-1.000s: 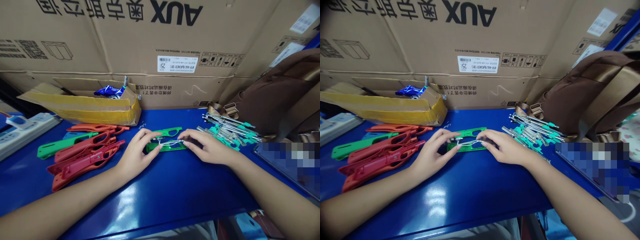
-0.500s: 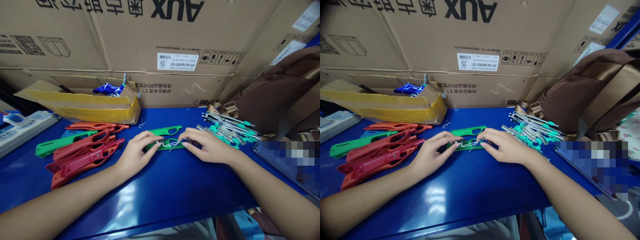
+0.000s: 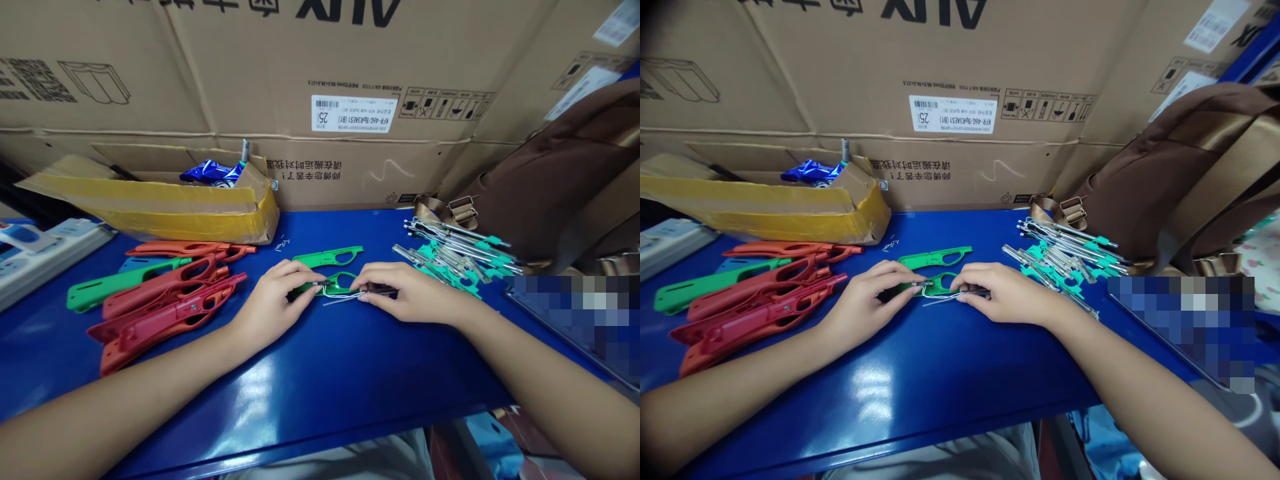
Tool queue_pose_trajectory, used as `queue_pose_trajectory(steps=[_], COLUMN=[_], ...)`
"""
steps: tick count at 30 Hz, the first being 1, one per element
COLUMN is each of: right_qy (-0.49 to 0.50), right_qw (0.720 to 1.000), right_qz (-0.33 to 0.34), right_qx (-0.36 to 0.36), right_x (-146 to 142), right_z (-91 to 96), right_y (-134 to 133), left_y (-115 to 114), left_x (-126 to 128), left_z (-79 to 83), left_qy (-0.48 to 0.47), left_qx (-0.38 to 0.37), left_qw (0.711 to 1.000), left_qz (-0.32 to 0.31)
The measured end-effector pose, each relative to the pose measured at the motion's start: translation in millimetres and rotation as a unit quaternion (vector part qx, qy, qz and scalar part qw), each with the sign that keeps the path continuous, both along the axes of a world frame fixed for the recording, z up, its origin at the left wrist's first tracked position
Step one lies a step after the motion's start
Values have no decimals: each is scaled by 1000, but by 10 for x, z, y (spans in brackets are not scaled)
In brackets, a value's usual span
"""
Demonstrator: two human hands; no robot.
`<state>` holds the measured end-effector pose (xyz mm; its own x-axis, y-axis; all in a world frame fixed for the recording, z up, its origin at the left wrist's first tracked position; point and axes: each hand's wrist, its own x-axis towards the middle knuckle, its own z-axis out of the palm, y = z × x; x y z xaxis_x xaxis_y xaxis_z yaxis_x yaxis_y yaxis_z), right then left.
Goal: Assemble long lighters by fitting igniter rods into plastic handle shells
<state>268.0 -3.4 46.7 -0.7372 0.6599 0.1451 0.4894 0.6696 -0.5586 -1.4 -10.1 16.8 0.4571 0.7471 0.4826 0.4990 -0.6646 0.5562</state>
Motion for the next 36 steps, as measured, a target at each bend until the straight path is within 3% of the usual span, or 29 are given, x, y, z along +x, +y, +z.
queue_pose_trajectory(steps=[11,20,28,36], right_qy=[25,-7,-50,-110], right_qw=[999,999,998,993], right_qz=[-22,-10,-26,6], right_qx=[-28,32,-13,-51], right_x=[69,99,166,193], right_z=[79,86,126,147], right_y=[15,43,40,24], left_y=[8,-10,-3,-6], left_x=[5,15,21,19], left_z=[-20,13,4,-17], left_qy=[-18,-13,-9,-7], left_qx=[-38,-36,-30,-18], left_qw=[999,999,999,1000], left_qz=[-13,-11,-12,-24])
